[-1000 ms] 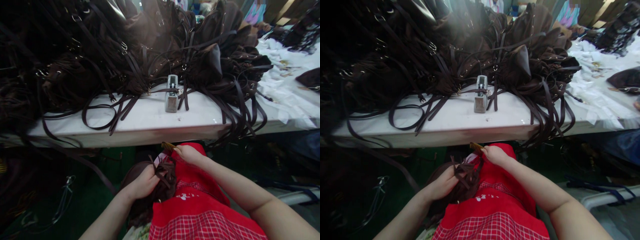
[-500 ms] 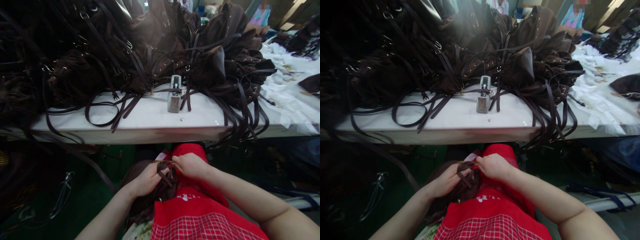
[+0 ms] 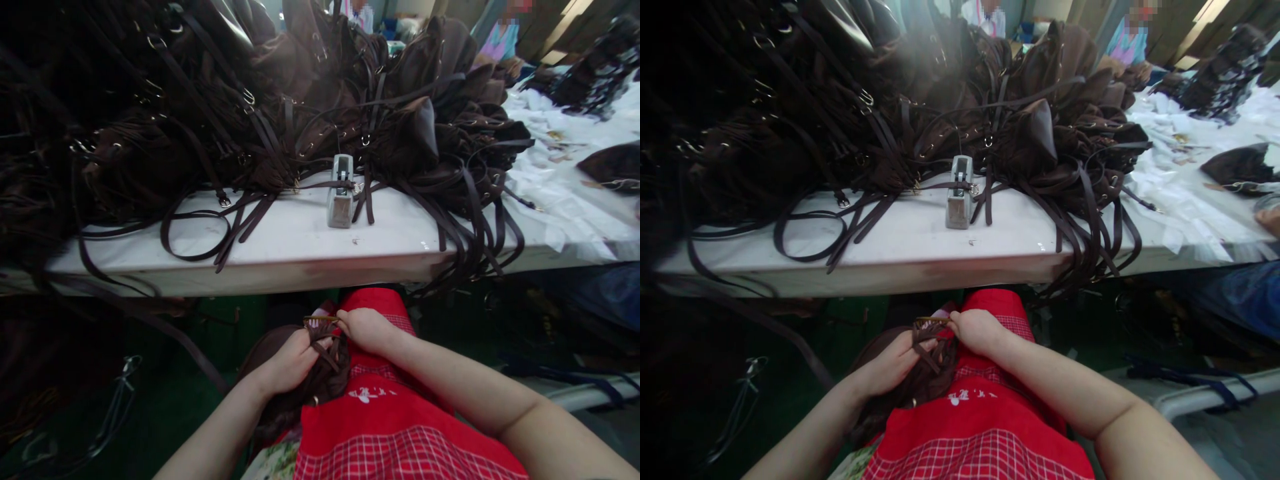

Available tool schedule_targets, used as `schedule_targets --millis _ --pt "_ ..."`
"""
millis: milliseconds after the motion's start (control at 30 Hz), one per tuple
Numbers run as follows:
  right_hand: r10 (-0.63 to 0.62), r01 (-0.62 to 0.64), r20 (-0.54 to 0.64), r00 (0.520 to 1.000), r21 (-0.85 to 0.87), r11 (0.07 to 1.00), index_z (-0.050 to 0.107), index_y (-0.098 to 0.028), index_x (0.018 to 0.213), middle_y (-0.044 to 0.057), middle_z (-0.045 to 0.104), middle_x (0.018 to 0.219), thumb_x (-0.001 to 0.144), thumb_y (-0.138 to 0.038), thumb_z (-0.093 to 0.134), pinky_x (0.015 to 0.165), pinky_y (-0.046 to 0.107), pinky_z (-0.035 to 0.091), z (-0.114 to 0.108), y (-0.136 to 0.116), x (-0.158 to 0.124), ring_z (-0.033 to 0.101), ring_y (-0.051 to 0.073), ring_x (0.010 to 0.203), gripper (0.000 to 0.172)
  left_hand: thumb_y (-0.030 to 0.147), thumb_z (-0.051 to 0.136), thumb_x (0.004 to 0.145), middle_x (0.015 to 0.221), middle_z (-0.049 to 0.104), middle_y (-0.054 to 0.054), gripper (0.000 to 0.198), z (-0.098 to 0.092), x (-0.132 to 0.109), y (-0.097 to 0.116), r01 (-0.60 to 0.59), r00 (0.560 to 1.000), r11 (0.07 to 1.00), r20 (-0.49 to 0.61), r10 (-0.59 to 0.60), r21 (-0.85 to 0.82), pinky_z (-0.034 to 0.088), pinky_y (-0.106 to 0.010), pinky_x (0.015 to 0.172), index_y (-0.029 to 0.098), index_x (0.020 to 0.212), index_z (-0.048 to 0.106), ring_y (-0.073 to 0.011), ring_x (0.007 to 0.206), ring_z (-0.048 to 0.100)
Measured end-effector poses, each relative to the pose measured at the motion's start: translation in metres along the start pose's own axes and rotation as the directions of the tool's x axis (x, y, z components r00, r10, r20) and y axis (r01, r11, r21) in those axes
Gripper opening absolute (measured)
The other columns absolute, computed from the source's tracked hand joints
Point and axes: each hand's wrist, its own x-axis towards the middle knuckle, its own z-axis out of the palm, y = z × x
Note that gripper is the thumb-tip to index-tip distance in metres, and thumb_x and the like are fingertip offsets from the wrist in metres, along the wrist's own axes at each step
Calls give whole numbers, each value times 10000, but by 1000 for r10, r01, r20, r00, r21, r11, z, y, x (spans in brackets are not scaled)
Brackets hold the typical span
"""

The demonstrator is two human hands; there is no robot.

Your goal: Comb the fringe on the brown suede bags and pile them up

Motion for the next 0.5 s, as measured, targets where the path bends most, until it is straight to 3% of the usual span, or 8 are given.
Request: schedule_targets --millis 167,333,400,500 --pt "72 -71 1 997 90 993 640 -144 895 125 702 898 977 -367 322 722 273 438 16 23 13 660 212 847 398 390 491 869 899 673 -62 298 2 -11 -3 -45 990 997 -127 53 68 478 -298 840 149 868 666 -199 836 585" --pt "117 -81 -167 979 210 974 563 -155 1007 98 675 942 1007 -386 174 705 254 393 -6 30 -4 622 181 879 453 406 513 843 891 701 -72 330 1 -11 -28 35 962 963 -253 -105 -268 491 -324 840 128 879 688 -224 874 618" --pt "63 16 -257 964 294 956 542 -168 949 62 657 835 1006 -393 179 656 245 371 -17 21 -25 600 161 769 431 407 545 821 866 706 -69 318 1 -9 -36 56 945 935 -284 -163 -350 496 -326 830 125 865 684 -223 861 626" --pt "-122 257 -344 931 381 888 528 -183 874 27 622 755 993 -375 248 616 242 347 -29 1 -57 552 142 663 360 407 568 796 889 711 -72 321 0 -6 -37 60 938 918 -294 -186 -391 503 -326 816 121 892 678 -226 860 635"
